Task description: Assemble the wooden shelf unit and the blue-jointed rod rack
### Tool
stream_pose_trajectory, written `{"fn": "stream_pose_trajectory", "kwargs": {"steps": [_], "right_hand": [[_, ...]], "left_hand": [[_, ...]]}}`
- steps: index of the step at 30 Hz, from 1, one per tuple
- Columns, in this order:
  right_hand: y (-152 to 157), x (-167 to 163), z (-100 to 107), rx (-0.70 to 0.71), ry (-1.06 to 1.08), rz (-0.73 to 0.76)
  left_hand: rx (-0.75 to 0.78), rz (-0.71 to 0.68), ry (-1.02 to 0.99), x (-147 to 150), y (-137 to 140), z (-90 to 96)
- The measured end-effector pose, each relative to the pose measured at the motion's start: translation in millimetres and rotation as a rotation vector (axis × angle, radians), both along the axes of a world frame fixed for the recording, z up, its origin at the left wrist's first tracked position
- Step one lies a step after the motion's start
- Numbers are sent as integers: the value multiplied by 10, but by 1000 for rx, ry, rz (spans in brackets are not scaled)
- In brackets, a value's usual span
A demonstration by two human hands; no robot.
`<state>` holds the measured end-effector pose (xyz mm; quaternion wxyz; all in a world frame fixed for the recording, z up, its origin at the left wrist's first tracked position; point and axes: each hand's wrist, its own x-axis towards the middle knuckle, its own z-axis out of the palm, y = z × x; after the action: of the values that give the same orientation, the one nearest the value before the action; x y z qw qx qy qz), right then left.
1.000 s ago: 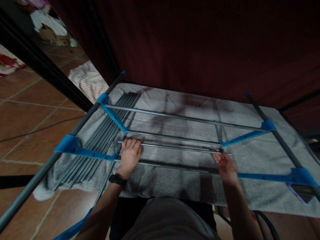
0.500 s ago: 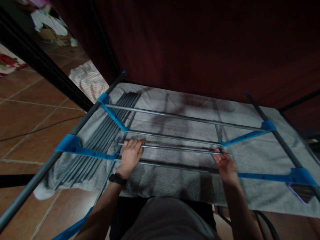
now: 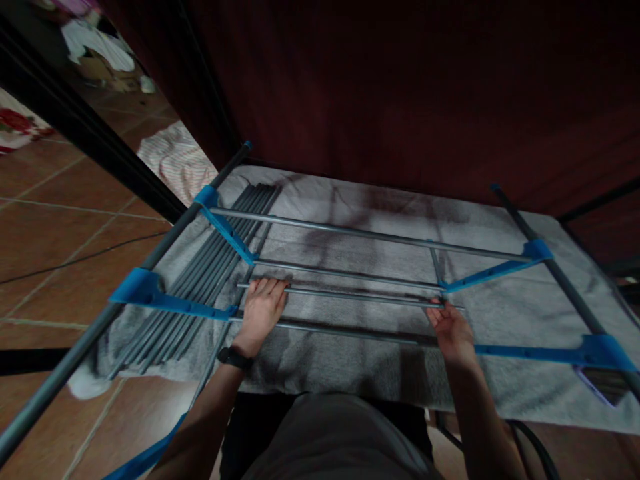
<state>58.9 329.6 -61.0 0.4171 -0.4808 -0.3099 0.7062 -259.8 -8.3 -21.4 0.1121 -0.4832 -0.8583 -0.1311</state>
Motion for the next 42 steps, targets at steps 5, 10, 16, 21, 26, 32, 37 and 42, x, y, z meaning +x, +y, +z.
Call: {"fn": "stream_pose_trajectory", "kwargs": {"steps": [5, 10, 16, 21, 26, 32, 37, 42], "right_hand": [[15, 15, -25, 12, 2, 11], [24, 31, -27, 17, 6, 17], [1, 20, -2, 15, 18, 19], [-3, 11, 0, 2, 32, -5], [7, 20, -4, -11, 21, -1], [3, 19, 17, -19, 16, 15], [-8, -6, 51, -21, 7, 6], [-23, -20, 54, -11, -4, 0]], "left_hand": [[-4, -8, 16, 6, 4, 5], [9, -9, 26, 5, -1, -14], [53, 22, 84, 11, 4, -14], [51, 15, 66, 5, 19, -9], [64, 23, 52, 4, 13, -25], [55, 6, 25, 2, 4, -17], [44, 0, 18, 4, 2, -9], [45, 1, 5, -3, 6, -20]]}}
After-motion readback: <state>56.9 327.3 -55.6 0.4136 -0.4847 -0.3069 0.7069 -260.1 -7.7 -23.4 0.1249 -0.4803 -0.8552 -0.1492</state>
